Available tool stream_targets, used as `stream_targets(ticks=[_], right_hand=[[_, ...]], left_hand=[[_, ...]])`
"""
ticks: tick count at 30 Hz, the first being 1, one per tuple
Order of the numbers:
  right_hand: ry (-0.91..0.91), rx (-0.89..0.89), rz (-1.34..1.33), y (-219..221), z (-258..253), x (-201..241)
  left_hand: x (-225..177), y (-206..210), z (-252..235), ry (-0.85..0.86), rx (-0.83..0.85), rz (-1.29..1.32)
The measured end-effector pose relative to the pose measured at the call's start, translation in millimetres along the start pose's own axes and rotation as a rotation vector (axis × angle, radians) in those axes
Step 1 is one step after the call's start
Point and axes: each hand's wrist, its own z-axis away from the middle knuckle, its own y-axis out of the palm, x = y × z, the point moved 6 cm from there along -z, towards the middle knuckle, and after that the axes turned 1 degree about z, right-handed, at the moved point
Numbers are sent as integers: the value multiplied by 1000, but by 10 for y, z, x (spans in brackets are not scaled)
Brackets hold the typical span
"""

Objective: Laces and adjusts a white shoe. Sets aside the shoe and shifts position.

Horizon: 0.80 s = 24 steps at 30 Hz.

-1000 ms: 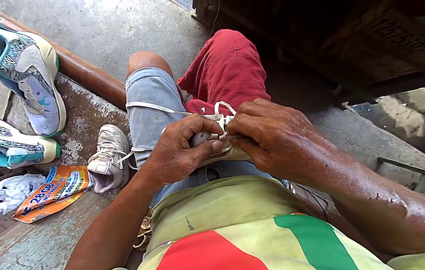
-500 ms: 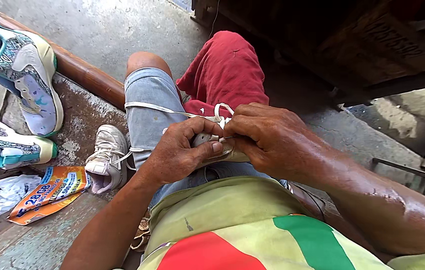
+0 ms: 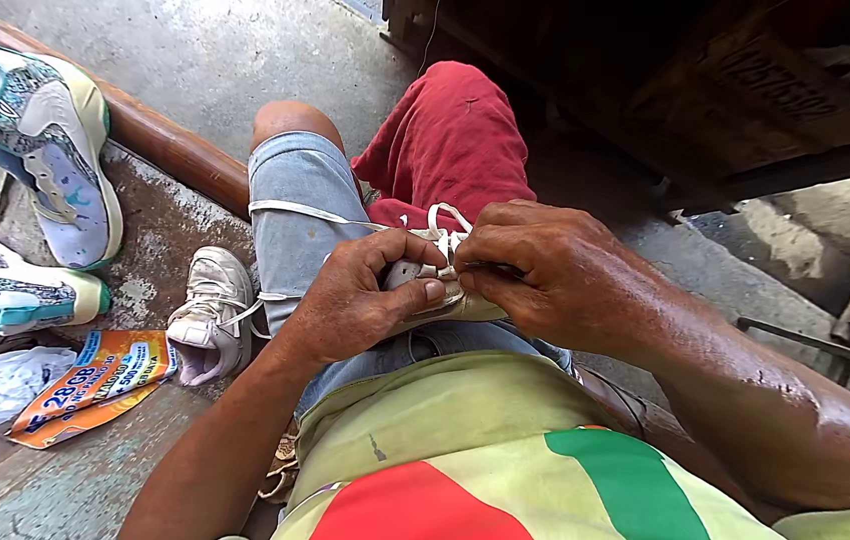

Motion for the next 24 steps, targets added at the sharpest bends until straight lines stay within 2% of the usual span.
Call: stream_targets(ticks=[5, 9, 13, 19, 24], right_hand=[[-40, 5, -13, 14, -35, 40], [-11, 2, -77, -13, -29, 14], [-28, -13, -30, 22, -37, 50], [13, 28, -53, 44, -33, 36], [-29, 25, -74, 67, -32, 59]], left_hand=[[-14, 4, -6, 23, 10, 24], [-68, -24, 26, 64, -53, -55], [-104, 18, 39, 75, -127, -155], [-162, 59, 73, 101, -139, -283], [-191, 83, 97, 114, -144, -317]])
